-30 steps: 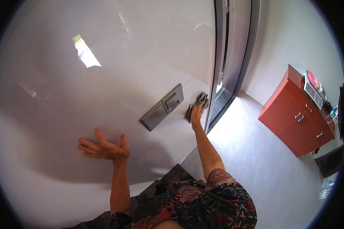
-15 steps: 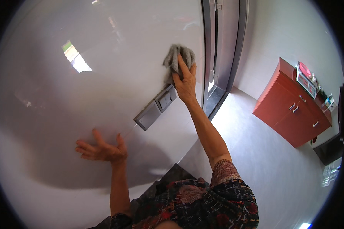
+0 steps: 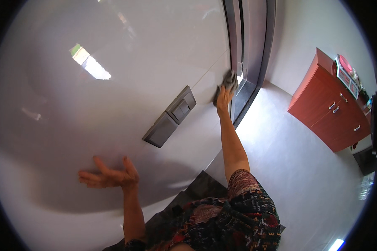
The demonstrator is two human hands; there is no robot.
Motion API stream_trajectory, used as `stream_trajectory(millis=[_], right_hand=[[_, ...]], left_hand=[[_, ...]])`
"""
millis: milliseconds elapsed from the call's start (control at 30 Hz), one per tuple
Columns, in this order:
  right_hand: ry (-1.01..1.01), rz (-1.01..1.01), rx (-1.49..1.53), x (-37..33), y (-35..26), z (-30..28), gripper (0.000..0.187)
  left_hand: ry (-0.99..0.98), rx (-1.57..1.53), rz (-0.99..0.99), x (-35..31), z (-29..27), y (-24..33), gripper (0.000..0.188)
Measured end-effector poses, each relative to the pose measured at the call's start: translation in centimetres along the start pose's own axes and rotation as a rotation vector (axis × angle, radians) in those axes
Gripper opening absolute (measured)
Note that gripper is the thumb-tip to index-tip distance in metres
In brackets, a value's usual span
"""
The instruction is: The person wipes a white wall with a cloth, then moves to a staircase and wipes each step. The person uses a cloth to clean the surfaces.
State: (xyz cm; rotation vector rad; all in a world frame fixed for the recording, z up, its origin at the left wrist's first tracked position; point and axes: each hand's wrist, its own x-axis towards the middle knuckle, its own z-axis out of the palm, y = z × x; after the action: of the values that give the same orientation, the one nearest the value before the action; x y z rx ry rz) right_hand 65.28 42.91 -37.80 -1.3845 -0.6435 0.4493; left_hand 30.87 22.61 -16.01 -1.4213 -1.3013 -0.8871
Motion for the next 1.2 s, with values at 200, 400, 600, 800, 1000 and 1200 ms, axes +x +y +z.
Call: stream_trajectory(millis=[200,400,600,800,1000,1200], right_hand=[[0.084,0.464,0.046,-10.7,14.3,0.2,0.066],[-0.333,1.476,0.19,-30.0,12.8,0.5,0.087],[-0.009,1.249,0.325,-20.0,13.1,0.8,0.069],[-0.086,0.408,0.284,-8.6,4.7,1.0,0.061],[-0.204,-0.004,0.06,-10.7,-7.9,-0.9,0.071],[-0.238,-0.151,-0.023,-21.6,-7.8,0.7,0.076]], left_hand=[[0.044,-0.006,0.029,0.6,0.1,1.0,0.071],[0.019,0.038,0.049,-0.3,-0.5,-0.5,0.072],[0.035,-0.028,-0.01,0.6,0.3,1.1,0.073],[-0.019,-0.024,-0.066,-0.4,0.0,0.5,0.073],[-0.033,-0.073,-0.085,-0.4,-0.3,0.4,0.071],[-0.055,-0.136,-0.077,-0.5,-0.1,0.5,0.074]])
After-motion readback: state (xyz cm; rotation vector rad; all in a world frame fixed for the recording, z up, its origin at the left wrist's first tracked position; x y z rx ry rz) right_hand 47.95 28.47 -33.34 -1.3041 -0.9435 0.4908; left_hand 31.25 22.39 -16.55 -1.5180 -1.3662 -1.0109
